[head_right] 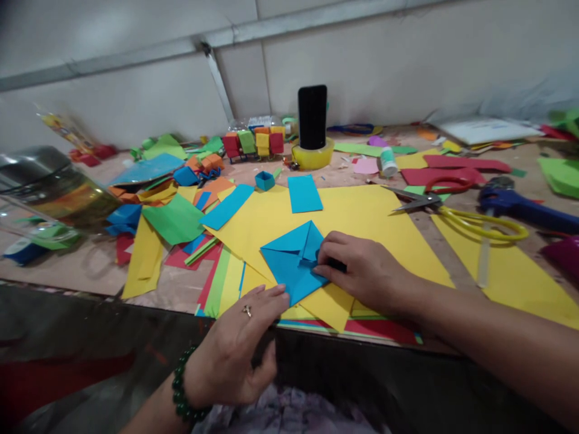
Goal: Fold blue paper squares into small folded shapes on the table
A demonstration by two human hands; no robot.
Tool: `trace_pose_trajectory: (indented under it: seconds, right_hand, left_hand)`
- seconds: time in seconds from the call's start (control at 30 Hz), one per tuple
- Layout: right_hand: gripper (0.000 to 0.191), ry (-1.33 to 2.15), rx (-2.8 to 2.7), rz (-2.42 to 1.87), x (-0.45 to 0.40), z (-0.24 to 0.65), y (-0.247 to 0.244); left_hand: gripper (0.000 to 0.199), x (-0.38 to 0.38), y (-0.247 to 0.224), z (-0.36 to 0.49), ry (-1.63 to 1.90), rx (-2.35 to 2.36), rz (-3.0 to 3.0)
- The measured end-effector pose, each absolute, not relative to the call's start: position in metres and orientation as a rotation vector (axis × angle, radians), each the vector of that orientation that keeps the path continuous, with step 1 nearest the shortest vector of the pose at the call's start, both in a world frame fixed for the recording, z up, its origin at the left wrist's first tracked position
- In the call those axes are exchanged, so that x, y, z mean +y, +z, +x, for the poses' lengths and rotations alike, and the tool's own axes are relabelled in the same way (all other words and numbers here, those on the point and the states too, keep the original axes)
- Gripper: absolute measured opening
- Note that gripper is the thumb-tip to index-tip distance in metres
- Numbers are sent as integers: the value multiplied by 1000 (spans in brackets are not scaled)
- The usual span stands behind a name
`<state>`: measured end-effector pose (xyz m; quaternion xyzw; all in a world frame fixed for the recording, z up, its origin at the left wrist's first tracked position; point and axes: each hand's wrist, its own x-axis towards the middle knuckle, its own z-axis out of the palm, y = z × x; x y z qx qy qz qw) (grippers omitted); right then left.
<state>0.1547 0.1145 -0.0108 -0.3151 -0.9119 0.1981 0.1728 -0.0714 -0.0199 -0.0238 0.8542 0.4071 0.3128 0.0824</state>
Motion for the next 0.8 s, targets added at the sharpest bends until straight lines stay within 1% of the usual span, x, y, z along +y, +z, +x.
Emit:
trace_pose_trajectory:
  seconds: [0.07,0.2,0.3,0.63,0.8]
  right_hand:
    - [16,563,-2590,-889,115,155,-11]
    - [17,577,-2584,-887,114,155,-10]
    - [15,614,-2582,-898,113,155,-8]
    - [13,608,-2560,-962,113,153,-11]
    - [15,608,-2538,-943,114,152,-13]
  left_hand:
    - [59,-19,-25,-68,930,1237,2566]
    - [49,-17,-25,-62,941,1252,2572]
    - [44,-16,-24,-61,940,1259,2583]
    - [39,-10,-20,-62,901,1251,2592]
    - [37,-8,-20,-60,890,1246,2586]
